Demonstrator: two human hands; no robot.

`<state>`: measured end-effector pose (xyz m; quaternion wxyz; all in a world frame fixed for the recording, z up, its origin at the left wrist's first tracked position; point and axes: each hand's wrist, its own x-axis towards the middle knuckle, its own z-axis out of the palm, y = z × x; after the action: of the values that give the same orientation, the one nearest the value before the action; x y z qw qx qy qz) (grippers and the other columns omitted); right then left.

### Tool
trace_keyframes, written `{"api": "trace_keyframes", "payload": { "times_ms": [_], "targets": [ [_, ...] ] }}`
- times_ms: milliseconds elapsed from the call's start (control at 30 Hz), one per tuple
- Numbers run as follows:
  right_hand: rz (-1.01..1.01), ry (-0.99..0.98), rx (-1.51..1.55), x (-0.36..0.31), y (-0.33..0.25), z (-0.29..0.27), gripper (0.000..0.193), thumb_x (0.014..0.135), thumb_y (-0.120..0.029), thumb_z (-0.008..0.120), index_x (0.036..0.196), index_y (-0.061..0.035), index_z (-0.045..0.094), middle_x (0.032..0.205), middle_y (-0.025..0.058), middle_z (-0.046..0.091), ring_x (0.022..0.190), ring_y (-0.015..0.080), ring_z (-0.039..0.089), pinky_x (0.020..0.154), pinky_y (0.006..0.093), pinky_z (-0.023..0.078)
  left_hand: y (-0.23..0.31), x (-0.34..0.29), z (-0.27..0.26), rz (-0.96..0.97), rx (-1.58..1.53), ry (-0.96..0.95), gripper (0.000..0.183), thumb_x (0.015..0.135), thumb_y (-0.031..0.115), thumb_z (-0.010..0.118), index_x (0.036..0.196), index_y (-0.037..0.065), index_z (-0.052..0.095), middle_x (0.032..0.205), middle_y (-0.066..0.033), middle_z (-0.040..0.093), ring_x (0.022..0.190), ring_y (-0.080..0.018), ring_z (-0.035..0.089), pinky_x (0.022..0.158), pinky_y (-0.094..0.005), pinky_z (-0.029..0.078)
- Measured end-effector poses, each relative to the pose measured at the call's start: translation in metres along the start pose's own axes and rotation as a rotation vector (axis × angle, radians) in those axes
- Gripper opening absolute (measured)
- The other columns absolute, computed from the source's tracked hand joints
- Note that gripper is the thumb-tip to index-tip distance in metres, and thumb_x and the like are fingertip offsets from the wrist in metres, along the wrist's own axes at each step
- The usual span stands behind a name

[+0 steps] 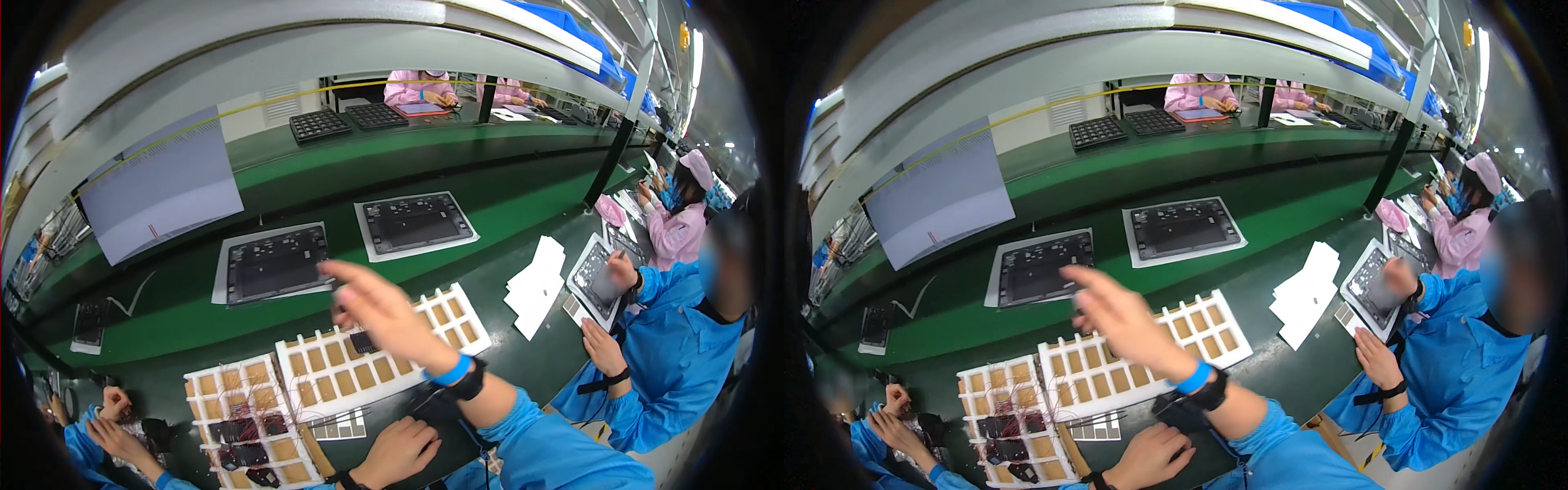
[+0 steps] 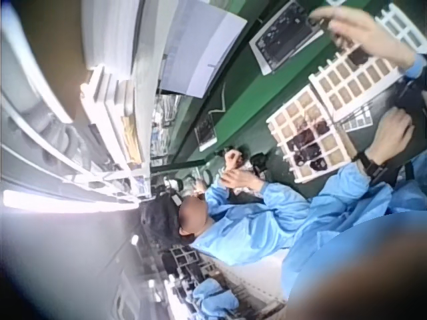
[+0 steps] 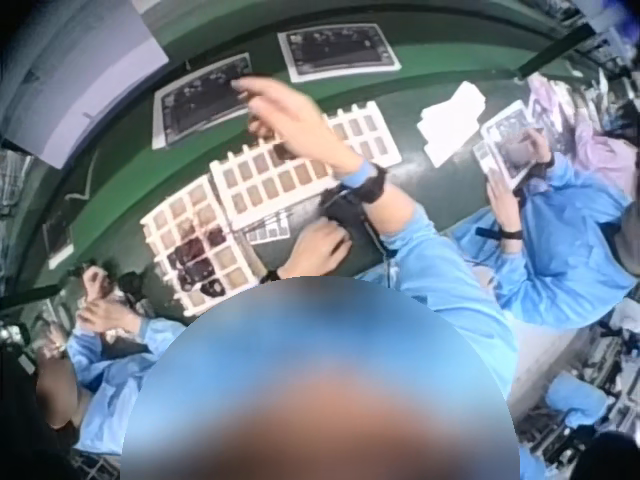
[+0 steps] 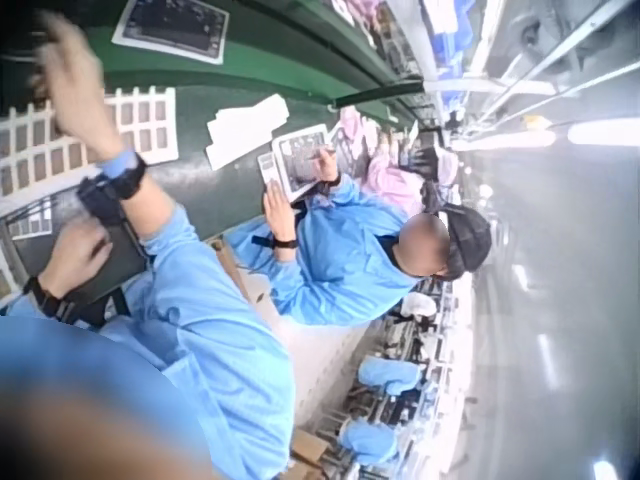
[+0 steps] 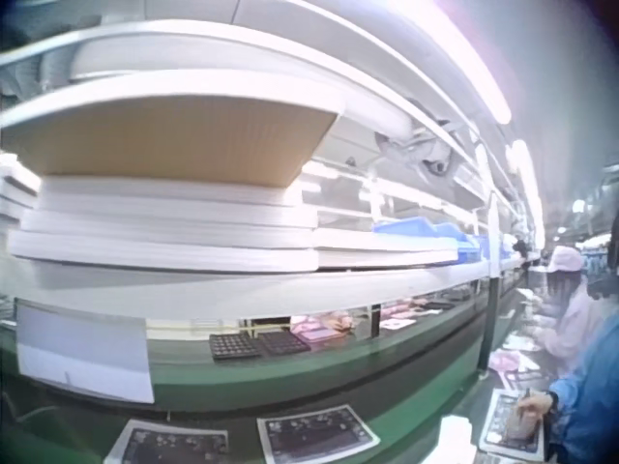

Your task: Assembling thermal pads and small components onto a tablet chassis on an assembly line.

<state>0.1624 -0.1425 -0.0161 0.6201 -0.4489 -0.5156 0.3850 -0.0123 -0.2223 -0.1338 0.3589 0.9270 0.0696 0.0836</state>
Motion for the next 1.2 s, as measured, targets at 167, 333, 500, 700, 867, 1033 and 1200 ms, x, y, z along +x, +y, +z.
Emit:
{"api": "trace_keyframes", "payload": {
  "times_ms": [167, 333, 500, 700, 867, 1033, 1200],
  "targets": [
    [0.124, 0.260, -0.129, -0.012, 0.042, -0.104, 0.031, 0.109, -0.017, 0.055, 0.135, -0.0022, 0.060, 0.101, 0.0028, 0.067, 0.088, 0.0079, 0.061, 0.080, 0.0232, 0.052, 0.006, -0.001, 0.000, 0.093, -0.070, 0.243, 0.014, 0.090, 0.018, 0.069, 0.085, 0.007, 0.063, 0.085, -0.0118, 0.056, 0.086, -0.0325, 0.056, 0.078, -0.0435, 0.047],
    [0.277, 0.499, 0.018, -0.028, 0.063, -0.156, 0.028, 0.108, -0.014, 0.054, 0.132, -0.0016, 0.063, 0.092, -0.0027, 0.057, 0.077, 0.0046, 0.050, 0.067, 0.0196, 0.042, 0.004, 0.001, 0.002, 0.099, -0.074, 0.249, 0.014, 0.090, 0.018, 0.069, 0.085, 0.007, 0.063, 0.085, -0.0123, 0.057, 0.087, -0.0335, 0.056, 0.078, -0.0443, 0.047],
    [0.340, 0.535, 0.068, -0.033, 0.060, -0.167, 0.033, 0.110, -0.019, 0.051, 0.134, 0.0016, 0.061, 0.090, -0.0039, 0.055, 0.070, 0.0036, 0.043, 0.058, 0.0193, 0.033, 0.004, 0.000, 0.006, 0.098, -0.088, 0.255, 0.014, 0.090, 0.018, 0.068, 0.085, 0.007, 0.062, 0.085, -0.0122, 0.056, 0.087, -0.0333, 0.056, 0.078, -0.0442, 0.047],
    [0.238, 0.571, -0.075, -0.036, 0.060, -0.169, 0.043, 0.113, -0.038, 0.048, 0.128, -0.0018, 0.066, 0.095, -0.0011, 0.070, 0.068, 0.0018, 0.050, 0.057, 0.0172, 0.033, 0.003, -0.001, 0.003, 0.098, -0.071, 0.249, 0.013, 0.089, 0.016, 0.068, 0.086, 0.007, 0.061, 0.085, -0.0119, 0.055, 0.088, -0.0325, 0.056, 0.078, -0.0432, 0.047],
    [0.070, 0.683, 0.025, -0.012, 0.019, -0.194, 0.041, 0.113, -0.036, 0.047, 0.122, -0.0014, 0.067, 0.074, -0.0072, 0.045, 0.063, 0.0034, 0.036, 0.053, 0.0204, 0.029, 0.000, -0.001, 0.004, 0.106, -0.073, 0.277, 0.012, 0.088, 0.015, 0.069, 0.086, 0.007, 0.061, 0.085, -0.0117, 0.055, 0.088, -0.0322, 0.056, 0.078, -0.0432, 0.048],
    [0.209, 0.568, -0.654, 0.028, 0.030, -0.264, 0.035, 0.107, -0.028, 0.054, 0.114, -0.0004, 0.074, 0.074, -0.0027, 0.054, 0.066, 0.0080, 0.046, 0.058, 0.0258, 0.039, 0.002, -0.003, 0.003, 0.117, -0.085, 0.275, 0.011, 0.087, 0.015, 0.069, 0.086, 0.007, 0.061, 0.086, -0.0115, 0.055, 0.089, -0.0320, 0.056, 0.078, -0.0432, 0.048],
    [0.499, 0.480, -1.390, 0.054, 0.067, -0.278, 0.026, 0.089, -0.030, 0.073, 0.098, -0.0069, 0.080, 0.097, 0.0210, 0.076, 0.094, 0.0370, 0.074, 0.087, 0.0437, 0.058, 0.001, -0.006, 0.002, 0.093, -0.087, 0.275, 0.011, 0.087, 0.015, 0.069, 0.086, 0.008, 0.061, 0.086, -0.0112, 0.055, 0.090, -0.0316, 0.057, 0.079, -0.0431, 0.048]
  ]
}}
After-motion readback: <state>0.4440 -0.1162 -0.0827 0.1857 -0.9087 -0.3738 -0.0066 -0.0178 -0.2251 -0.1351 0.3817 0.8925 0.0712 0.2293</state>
